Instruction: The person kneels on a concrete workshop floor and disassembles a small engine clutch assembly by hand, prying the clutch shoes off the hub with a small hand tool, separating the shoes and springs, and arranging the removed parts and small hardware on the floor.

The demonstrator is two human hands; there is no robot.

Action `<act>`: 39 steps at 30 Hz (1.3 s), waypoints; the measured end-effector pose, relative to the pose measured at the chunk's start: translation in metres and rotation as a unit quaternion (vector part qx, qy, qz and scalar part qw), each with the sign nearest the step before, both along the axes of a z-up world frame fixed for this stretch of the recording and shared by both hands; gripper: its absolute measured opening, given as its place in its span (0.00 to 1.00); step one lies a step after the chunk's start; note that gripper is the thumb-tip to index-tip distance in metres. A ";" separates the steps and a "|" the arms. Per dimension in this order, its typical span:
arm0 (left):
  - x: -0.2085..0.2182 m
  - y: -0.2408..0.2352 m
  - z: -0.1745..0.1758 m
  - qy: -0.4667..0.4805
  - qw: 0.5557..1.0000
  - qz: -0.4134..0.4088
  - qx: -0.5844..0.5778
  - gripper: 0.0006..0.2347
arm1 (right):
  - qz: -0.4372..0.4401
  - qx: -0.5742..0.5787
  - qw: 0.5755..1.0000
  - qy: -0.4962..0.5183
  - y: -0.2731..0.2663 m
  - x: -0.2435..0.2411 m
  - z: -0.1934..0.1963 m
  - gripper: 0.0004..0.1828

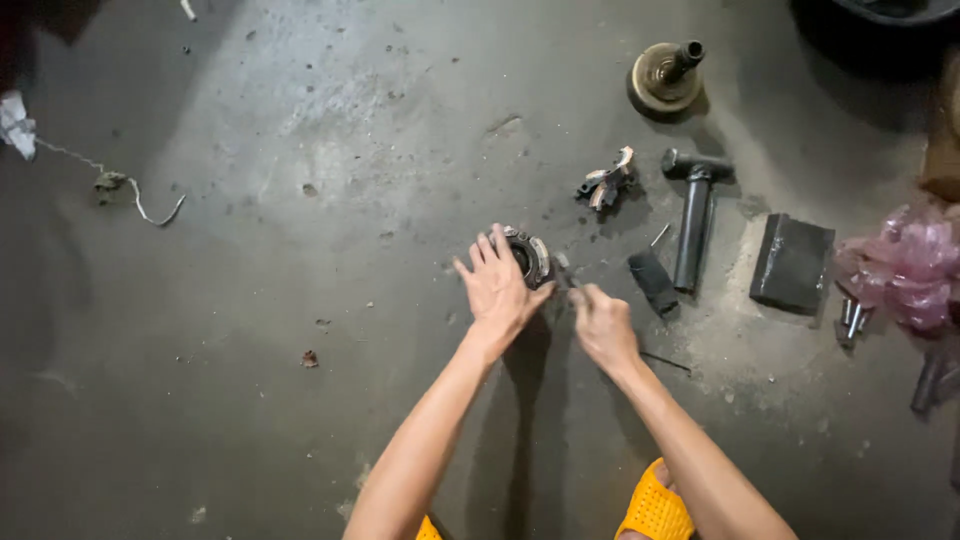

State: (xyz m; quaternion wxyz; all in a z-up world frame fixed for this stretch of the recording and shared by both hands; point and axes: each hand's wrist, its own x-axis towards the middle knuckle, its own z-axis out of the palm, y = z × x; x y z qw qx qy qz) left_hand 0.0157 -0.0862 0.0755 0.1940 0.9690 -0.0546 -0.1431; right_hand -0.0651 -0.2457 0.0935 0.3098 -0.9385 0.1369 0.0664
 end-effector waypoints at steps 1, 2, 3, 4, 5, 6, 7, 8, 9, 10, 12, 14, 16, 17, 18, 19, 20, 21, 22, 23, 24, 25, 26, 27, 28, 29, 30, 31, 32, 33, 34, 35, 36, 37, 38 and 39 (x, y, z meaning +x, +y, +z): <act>0.002 0.001 -0.004 -0.002 1.000 -0.005 -0.001 0.52 | -0.005 -0.001 1.000 -0.002 -0.001 -0.002 0.003 0.14; 0.006 -0.001 -0.008 -0.020 0.999 -0.037 0.015 0.51 | -0.011 0.007 0.999 -0.034 -0.005 -0.003 0.007 0.12; 0.009 -0.002 -0.012 -0.039 0.996 -0.070 0.032 0.50 | -0.018 0.015 0.998 -0.066 -0.008 -0.004 0.011 0.10; 0.016 0.008 -0.020 -0.038 0.997 -0.068 0.029 0.50 | -0.016 0.012 0.998 -0.064 -0.011 -0.004 0.011 0.10; 0.021 0.017 -0.027 -0.051 0.981 -0.180 0.044 0.51 | 0.002 0.009 0.997 -0.072 -0.013 -0.003 0.010 0.09; 0.027 0.029 -0.036 -0.063 0.953 -0.291 0.060 0.54 | 0.018 0.007 0.997 -0.078 -0.013 -0.004 0.009 0.08; 0.025 0.036 -0.034 -0.061 0.953 -0.291 0.060 0.54 | 0.018 0.007 0.997 -0.077 -0.009 -0.005 0.011 0.08; 0.026 0.045 -0.033 -0.039 0.956 -0.283 0.071 0.55 | 0.021 0.022 0.996 -0.079 -0.002 -0.003 0.012 0.08; 0.027 0.055 -0.031 -0.017 0.958 -0.275 0.083 0.56 | 0.024 0.037 0.996 -0.082 0.004 -0.001 0.014 0.08; 0.022 0.058 -0.028 -0.016 0.958 -0.274 0.084 0.56 | 0.026 0.039 0.996 -0.081 0.009 0.003 0.004 0.08; 0.013 0.065 -0.023 -0.001 0.975 -0.216 0.041 0.53 | 0.063 0.039 0.987 -0.146 0.018 0.012 -0.014 0.08; 0.006 0.064 -0.014 0.006 0.982 -0.187 0.025 0.53 | 0.093 -0.018 0.990 -0.101 0.007 0.019 -0.029 0.09; 0.001 0.059 -0.007 0.007 0.987 -0.163 0.008 0.54 | 0.117 -0.078 0.988 -0.061 -0.004 0.020 -0.036 0.10; 0.000 0.055 -0.005 0.005 0.989 -0.149 0.004 0.53 | 0.093 -0.071 0.990 -0.077 -0.010 0.018 -0.038 0.10; -0.002 0.050 -0.003 0.004 0.991 -0.137 -0.001 0.52 | 0.068 -0.063 0.992 -0.091 -0.016 0.015 -0.040 0.11; 0.001 0.045 -0.006 -0.001 0.990 -0.141 -0.003 0.52 | 0.063 -0.066 0.991 -0.096 -0.013 0.014 -0.028 0.11; 0.003 0.040 -0.008 -0.011 0.990 -0.144 0.000 0.52 | 0.060 -0.078 0.985 -0.139 -0.010 0.011 -0.017 0.12; 0.005 0.035 -0.011 -0.020 0.989 -0.146 0.003 0.53 | 0.057 -0.090 0.978 -0.182 -0.007 0.008 -0.005 0.24; 0.007 0.032 -0.019 -0.026 0.988 -0.150 0.003 0.53 | 0.052 -0.092 0.977 -0.187 -0.007 0.007 0.001 0.24; 0.009 0.029 -0.026 -0.043 0.989 -0.143 -0.015 0.52 | 0.024 -0.058 0.981 -0.183 -0.008 0.005 0.006 0.22; 0.011 0.026 -0.033 -0.060 0.988 -0.137 -0.033 0.51 | -0.005 -0.023 0.983 -0.179 -0.008 0.004 0.012 0.21; 0.005 0.027 -0.032 -0.066 0.987 -0.141 -0.033 0.51 | -0.010 -0.025 0.982 -0.185 -0.007 -0.001 0.010 0.21; 0.002 0.028 -0.031 -0.074 0.986 -0.135 -0.055 0.52 | -0.043 0.024 0.989 -0.141 -0.008 -0.001 0.009 0.18; 0.000 0.029 -0.030 -0.082 0.985 -0.129 -0.078 0.52 | -0.076 0.074 0.990 -0.096 -0.008 -0.001 0.007 0.16; -0.005 0.030 -0.033 -0.087 0.984 -0.133 -0.078 0.52 | -0.078 0.073 0.989 -0.102 -0.008 -0.005 0.000 0.16; -0.011 0.032 -0.037 -0.069 0.984 -0.114 -0.118 0.54 | -0.085 0.089 0.990 -0.063 -0.008 -0.008 -0.007 0.16; -0.017 0.035 -0.042 -0.049 0.982 -0.094 -0.157 0.55 | -0.091 0.106 0.990 -0.023 -0.006 -0.011 -0.015 0.16; -0.018 0.038 -0.035 -0.053 0.982 -0.097 -0.156 0.55 | -0.093 0.107 0.990 -0.028 -0.001 -0.011 -0.015 0.16; -0.021 0.040 -0.028 -0.062 0.975 -0.083 -0.198 0.51 | -0.081 0.108 0.991 -0.023 0.004 -0.013 -0.015 0.16; -0.023 0.042 -0.022 -0.070 0.966 -0.069 -0.239 0.47 | -0.068 0.110 0.991 -0.018 0.008 -0.014 -0.015 0.15; -0.018 0.047 -0.022 -0.070 0.966 -0.073 -0.238 0.47 | -0.072 0.112 0.991 -0.019 0.010 -0.018 -0.012 0.15; -0.011 0.051 -0.021 -0.033 0.977 -0.089 -0.190 0.50 | -0.035 0.122 0.992 0.021 0.010 -0.022 -0.009 0.15; -0.006 0.055 -0.021 0.006 0.985 -0.105 -0.139 0.52 | 0.000 0.135 0.989 0.063 0.012 -0.027 -0.007 0.15; 0.009 0.057 -0.010 0.008 0.985 -0.110 -0.135 0.52 | -0.006 0.139 0.988 0.063 0.009 -0.033 -0.005 0.15; 0.024 0.060 0.001 0.008 0.985 -0.142 -0.094 0.52 | -0.009 0.158 0.984 0.084 0.006 -0.039 -0.004 0.15; 0.039 0.061 0.012 0.008 0.983 -0.174 -0.052 0.52 | -0.013 0.178 0.978 0.104 0.004 -0.045 -0.003 0.15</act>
